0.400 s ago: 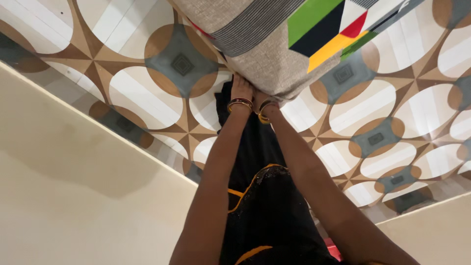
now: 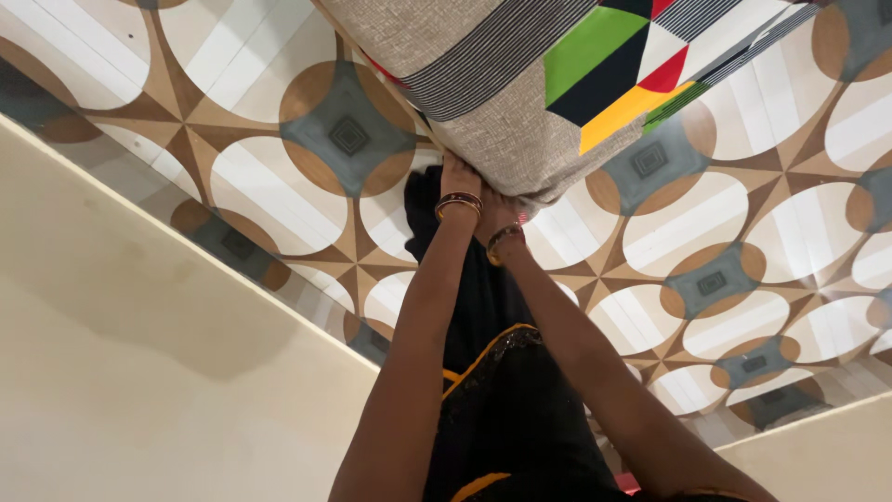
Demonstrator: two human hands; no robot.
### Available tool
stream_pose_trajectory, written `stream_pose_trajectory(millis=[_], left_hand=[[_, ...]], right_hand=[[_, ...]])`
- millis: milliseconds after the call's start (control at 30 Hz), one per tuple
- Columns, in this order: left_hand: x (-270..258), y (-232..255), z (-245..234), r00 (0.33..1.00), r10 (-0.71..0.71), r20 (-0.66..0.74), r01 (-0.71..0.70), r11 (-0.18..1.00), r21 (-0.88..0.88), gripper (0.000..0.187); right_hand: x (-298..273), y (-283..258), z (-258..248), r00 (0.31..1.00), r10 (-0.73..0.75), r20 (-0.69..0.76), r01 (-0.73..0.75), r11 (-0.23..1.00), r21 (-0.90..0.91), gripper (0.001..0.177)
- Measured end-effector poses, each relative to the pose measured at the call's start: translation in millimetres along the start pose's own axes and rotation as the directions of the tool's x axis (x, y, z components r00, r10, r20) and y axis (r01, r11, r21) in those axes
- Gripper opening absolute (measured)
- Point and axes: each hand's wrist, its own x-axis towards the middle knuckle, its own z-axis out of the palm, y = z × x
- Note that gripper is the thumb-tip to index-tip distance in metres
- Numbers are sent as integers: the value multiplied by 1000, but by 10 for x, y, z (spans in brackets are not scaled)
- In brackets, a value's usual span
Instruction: The person spreads a patterned bedsheet over a mattress, smooths it by hand, and places two pillows on top. They then tuck the edges of the bedsheet into the bed frame along the sides and corners.
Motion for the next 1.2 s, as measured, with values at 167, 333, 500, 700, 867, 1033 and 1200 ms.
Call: stream_pose_trajectory(millis=[167, 333, 500, 700, 867, 1033, 1200], left_hand=[[-69, -73, 103, 997, 75, 35, -73, 996, -52, 48], [-158, -289, 258, 985, 143, -95, -155, 979, -132, 40], [-403, -234, -134, 997, 53, -54, -66, 962, -266, 45], [-1273, -222, -346, 958, 36, -286, -111, 961, -252, 64], [-1056, -223, -168, 933, 119, -341, -183, 969, -164, 59], [-826, -134, -46, 968, 123, -221, -150, 982, -114, 49], [-695, -111, 60, 962, 115, -248, -124, 992, -21, 57]], right_hand=[[-768, -47, 684, 984, 43, -173, -70, 986, -152, 98], [-832, -202, 653, 989, 128, -79, -138, 981, -136, 106], [-440, -26, 397, 981, 152, -123, -155, 988, -20, 104], [-100, 259, 236, 988, 95, 122, -87, 994, -73, 89], [27, 145, -60, 971, 172, 164, -159, 983, -93, 67], [-68, 229, 186, 989, 129, -75, -137, 984, -115, 56], [-651, -39, 504, 890, 81, -450, -27, 992, 126, 60]])
